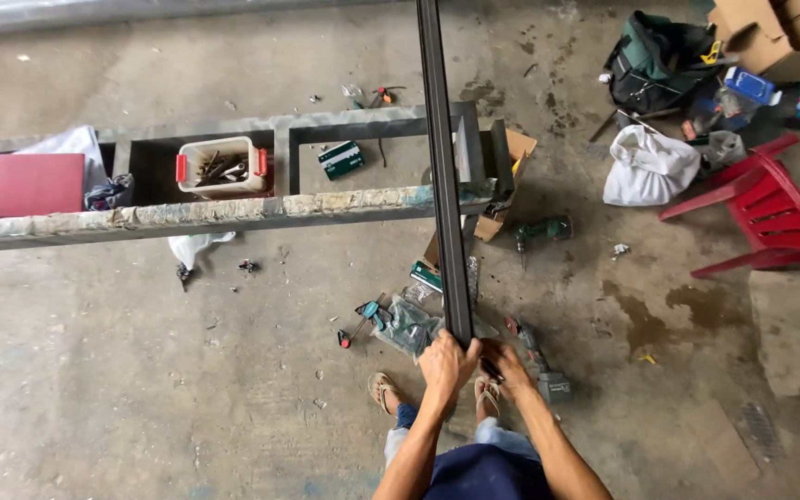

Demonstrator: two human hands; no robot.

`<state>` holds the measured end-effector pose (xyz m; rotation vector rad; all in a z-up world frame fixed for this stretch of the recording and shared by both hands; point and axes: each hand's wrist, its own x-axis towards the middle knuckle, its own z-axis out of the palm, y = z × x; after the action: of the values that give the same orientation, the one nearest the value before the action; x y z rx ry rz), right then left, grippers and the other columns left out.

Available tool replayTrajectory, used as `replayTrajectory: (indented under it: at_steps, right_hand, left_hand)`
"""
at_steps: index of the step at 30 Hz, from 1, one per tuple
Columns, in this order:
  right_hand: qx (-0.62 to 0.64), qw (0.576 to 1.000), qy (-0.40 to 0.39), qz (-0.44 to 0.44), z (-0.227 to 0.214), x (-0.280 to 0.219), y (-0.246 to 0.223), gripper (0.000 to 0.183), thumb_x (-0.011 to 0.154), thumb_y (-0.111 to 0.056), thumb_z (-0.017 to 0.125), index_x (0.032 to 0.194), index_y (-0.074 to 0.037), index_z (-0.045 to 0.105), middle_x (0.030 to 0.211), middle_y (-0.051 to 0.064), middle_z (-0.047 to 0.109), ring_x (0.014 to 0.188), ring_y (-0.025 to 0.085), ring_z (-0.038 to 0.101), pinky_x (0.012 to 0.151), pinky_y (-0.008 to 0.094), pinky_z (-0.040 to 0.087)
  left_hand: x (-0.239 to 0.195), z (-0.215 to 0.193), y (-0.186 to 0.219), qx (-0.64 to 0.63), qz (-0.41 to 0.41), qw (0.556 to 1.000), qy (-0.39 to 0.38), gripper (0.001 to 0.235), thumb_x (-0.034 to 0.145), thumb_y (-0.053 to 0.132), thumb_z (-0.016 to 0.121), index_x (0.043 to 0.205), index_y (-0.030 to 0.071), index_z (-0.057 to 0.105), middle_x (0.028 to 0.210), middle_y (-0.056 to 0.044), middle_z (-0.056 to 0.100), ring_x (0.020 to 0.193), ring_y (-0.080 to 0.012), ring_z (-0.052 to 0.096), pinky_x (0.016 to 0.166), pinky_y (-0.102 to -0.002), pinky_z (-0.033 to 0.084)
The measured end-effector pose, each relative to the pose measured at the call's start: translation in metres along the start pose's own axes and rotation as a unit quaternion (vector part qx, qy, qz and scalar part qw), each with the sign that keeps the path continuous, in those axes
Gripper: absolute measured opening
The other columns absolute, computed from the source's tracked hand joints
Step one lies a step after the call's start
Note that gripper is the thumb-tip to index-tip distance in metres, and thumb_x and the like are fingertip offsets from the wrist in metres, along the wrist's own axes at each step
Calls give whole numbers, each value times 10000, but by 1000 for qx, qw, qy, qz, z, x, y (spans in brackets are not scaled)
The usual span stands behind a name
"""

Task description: Fitting small components and a long metal profile into a larger frame structure, using an angle grinder and a clamp.

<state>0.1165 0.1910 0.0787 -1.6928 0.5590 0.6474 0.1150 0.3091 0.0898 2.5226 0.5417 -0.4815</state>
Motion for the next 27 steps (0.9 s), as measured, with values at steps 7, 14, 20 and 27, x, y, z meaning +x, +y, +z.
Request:
replayTrajectory:
  at_steps: [7, 14, 20, 27]
  right_hand:
    - [237, 952, -130, -144, -15, 28, 60, 301, 985, -135, 547, 969, 129, 692, 550, 211, 567, 339, 189, 466, 362, 299, 366]
    - [280, 946, -127, -101, -9, 11, 42, 173, 1006, -106, 600, 949, 16, 708, 600, 142, 591, 361, 143, 415, 381, 266, 279]
    - [143, 979, -108, -94, 8, 0, 19, 205, 914, -165, 742, 1030, 3, 722, 777, 106, 720, 462, 101, 489, 385, 250, 378]
    - [-258, 941, -43, -213, 28, -28, -40, 255, 913, -288, 754, 1038, -65, 762, 873, 176, 797, 893, 361, 768, 800, 469, 585]
  left_hand:
    - [0, -36, -13, -95, 25, 991, -91, 725, 852, 762, 502, 1058, 70, 576, 920, -253, 736, 942, -449, 745, 852, -532, 588]
    - [0, -76, -25, -202, 36, 968, -144, 664, 871, 646, 535, 1010, 5, 644, 937, -250, 730, 928, -445, 708, 842, -534, 540]
    - [19, -66, -71, -477, 0, 837, -268, 361, 902, 428, 611, 941, 71, 647, 793, -49, 635, 660, -145, 574, 586, -310, 451]
    - [25, -15, -108, -477, -34, 823, -305, 1030, 960, 818, 538, 1381, -122, 517, 1367, -416, 543, 1350, -500, 508, 1126, -568, 417]
